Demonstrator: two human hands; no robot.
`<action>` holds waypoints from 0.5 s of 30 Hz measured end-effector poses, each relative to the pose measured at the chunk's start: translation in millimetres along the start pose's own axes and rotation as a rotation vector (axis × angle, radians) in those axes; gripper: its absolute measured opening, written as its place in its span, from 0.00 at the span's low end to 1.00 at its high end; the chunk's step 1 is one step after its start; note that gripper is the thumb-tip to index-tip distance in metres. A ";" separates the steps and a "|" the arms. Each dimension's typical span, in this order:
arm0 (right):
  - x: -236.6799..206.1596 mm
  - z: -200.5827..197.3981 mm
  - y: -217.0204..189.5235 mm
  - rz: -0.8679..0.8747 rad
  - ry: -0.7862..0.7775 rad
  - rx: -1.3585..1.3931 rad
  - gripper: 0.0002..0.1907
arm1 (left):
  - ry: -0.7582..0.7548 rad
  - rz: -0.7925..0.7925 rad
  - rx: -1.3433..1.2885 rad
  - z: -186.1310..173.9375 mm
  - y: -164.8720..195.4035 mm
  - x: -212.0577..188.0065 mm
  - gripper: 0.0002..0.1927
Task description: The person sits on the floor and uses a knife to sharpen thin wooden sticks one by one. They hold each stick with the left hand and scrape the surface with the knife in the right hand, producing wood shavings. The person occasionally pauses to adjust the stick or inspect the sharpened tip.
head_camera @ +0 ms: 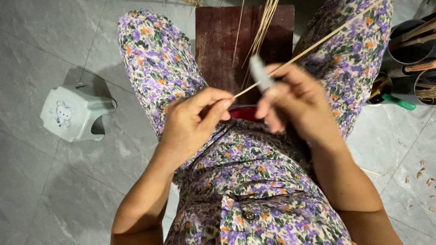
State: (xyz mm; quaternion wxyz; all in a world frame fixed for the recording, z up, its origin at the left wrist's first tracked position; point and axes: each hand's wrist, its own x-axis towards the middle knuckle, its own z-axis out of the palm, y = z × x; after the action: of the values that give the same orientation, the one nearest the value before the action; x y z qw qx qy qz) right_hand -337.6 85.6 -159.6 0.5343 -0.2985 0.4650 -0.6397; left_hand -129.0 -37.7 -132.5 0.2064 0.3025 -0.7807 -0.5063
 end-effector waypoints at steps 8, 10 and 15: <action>1.7 22.3 7.4 0.099 -0.095 -0.009 0.15 | -0.015 -0.004 0.041 3.9 3.6 7.9 0.04; 2.0 23.4 9.8 0.106 -0.122 -0.034 0.14 | 0.006 0.007 0.006 7.6 2.0 6.8 0.04; 1.3 16.5 9.1 0.084 -0.057 0.060 0.13 | 0.024 0.082 0.006 9.3 0.7 4.8 0.04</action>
State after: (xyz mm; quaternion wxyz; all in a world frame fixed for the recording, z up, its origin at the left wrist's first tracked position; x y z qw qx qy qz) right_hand -319.7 79.8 -161.7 0.5824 -0.2806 0.4424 -0.6216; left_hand -138.5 -34.6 -135.6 0.2353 0.2769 -0.7915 -0.4914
